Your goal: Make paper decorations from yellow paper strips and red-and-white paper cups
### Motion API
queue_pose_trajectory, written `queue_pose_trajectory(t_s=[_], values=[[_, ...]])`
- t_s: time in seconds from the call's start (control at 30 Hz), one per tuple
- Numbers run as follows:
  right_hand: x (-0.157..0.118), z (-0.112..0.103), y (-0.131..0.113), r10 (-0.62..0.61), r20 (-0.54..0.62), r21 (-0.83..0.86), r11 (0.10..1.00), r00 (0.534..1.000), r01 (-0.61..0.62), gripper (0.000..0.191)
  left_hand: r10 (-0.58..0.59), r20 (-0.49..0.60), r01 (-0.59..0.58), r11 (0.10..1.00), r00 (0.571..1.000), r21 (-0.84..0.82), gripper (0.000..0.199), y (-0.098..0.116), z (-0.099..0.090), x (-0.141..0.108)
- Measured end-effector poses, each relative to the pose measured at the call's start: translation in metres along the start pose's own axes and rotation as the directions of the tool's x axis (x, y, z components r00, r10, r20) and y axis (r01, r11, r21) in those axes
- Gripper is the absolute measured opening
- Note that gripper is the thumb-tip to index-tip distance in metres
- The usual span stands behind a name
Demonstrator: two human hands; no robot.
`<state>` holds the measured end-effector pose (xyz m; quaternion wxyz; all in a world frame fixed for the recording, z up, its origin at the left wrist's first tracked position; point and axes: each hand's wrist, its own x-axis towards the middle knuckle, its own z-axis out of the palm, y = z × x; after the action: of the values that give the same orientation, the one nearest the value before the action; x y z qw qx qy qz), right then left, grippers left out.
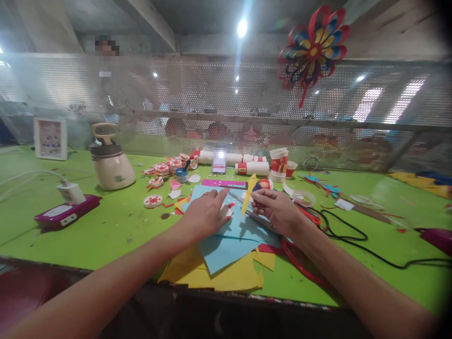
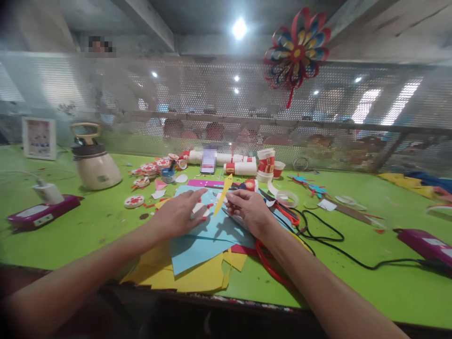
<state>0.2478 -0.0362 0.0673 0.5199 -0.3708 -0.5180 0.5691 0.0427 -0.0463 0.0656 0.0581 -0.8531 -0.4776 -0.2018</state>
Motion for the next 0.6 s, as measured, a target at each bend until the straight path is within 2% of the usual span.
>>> queue_pose_trajectory(t_s=[0.07, 0.13, 0.23, 0.3, 0.4, 0.47, 0.6], values=[[0.000, -0.001, 0.001, 0.004, 0.001, 0.007, 1.000, 1.000, -0.004, 0.026, 0.011, 0.024, -0.011, 0.999, 1.000, -0.030, 0.056, 0.000, 0.011, 0.004], [0.000, -0.001, 0.003, 0.018, 0.009, 0.011, 1.000, 1.000, -0.019, 0.025, -0.004, 0.059, 0.009, 0.996, 0.998, -0.083, 0.062, -0.002, 0.015, 0.004], [0.000, -0.001, 0.006, 0.045, 0.018, 0.015, 0.999, 0.999, -0.045, 0.024, -0.055, 0.168, 0.091, 0.972, 0.984, -0.216, 0.079, -0.009, 0.006, 0.002], [0.000, -0.001, 0.007, 0.057, 0.018, 0.017, 0.998, 0.998, -0.057, 0.024, -0.122, 0.278, 0.214, 0.919, 0.953, -0.331, 0.079, -0.016, -0.004, 0.002], [0.000, 0.000, 0.008, 0.069, 0.017, 0.009, 0.998, 0.997, -0.070, 0.025, -0.259, 0.370, 0.414, 0.796, 0.892, -0.442, 0.062, -0.029, -0.011, 0.010], [0.001, 0.001, 0.009, 0.079, 0.017, -0.006, 0.997, 0.997, -0.079, 0.025, -0.300, 0.394, 0.465, 0.768, 0.869, -0.441, 0.044, -0.035, -0.008, 0.020], [0.002, 0.002, 0.011, 0.081, 0.015, -0.036, 0.996, 0.997, -0.080, 0.027, -0.310, 0.431, 0.488, 0.776, 0.847, -0.399, 0.018, -0.037, 0.006, 0.038]])
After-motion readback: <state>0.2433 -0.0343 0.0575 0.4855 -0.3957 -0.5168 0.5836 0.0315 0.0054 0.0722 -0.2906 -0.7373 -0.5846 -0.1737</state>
